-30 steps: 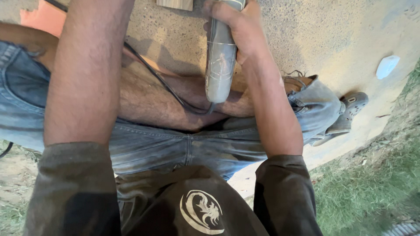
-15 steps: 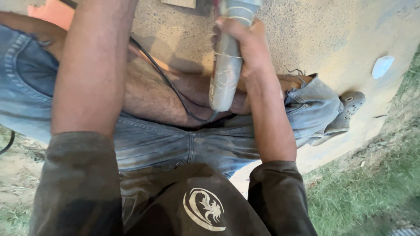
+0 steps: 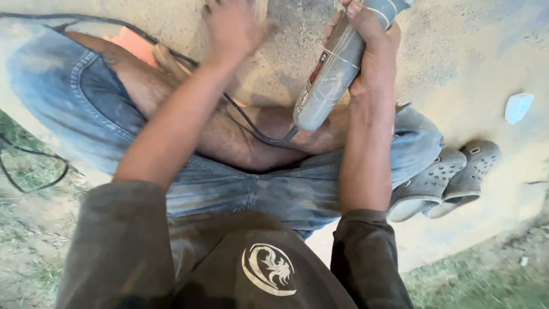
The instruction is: The person sits on the floor and uses an angle grinder with a sanding disc to smooth the surfaces of small wooden blocks. They hold each block with one hand and move the grinder over it, then place the finished block aside and pick up another.
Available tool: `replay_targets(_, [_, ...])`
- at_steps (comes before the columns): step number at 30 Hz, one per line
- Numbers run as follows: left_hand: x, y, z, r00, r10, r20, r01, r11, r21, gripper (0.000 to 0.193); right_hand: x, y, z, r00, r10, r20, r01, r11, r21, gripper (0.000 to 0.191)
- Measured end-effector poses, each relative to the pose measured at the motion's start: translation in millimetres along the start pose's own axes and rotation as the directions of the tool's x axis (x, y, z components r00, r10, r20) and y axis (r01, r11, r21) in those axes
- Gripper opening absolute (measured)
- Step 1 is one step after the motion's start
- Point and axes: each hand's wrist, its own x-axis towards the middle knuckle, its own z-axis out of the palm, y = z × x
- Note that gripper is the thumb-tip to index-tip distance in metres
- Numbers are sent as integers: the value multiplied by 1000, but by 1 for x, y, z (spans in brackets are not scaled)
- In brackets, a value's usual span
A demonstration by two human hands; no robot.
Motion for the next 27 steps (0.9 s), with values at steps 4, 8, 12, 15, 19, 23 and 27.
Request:
replay_targets(4, [-27,18,37,944,46,-328,-81,992,-95,101,0,-4,-7,997,13,-75,-10,1000,29,31])
replay_targets(8, [-32,4,25,901,85,-425,-197,953,-228,74,-5,-17,-10,996,-5,-93,11,998,65,33])
replay_targets(12, [-28,-22,-38,861,99,-499,-312,877,-365,54,-13,-30,7,989,-19,-145,39,990,136,34])
replay_targets(15, [-14,-45,-97,919,-93,-384,-164,795,-584,42,-18,-34,10,976,-25,-215,59,987,152,34])
replay_targets(19, [3,-60,-109,984,-47,-170,-163,135,-977,30,-9,-35,-10,965,-85,-248,140,968,211,34])
replay_targets(23, [7,-66,-72,987,53,-151,-159,396,-904,37,-5,-32,-17,960,7,-281,56,975,215,34])
replay_targets(27, [5,-71,-64,953,77,-294,-262,699,-666,50,-12,-36,-15,987,15,-162,13,985,170,34])
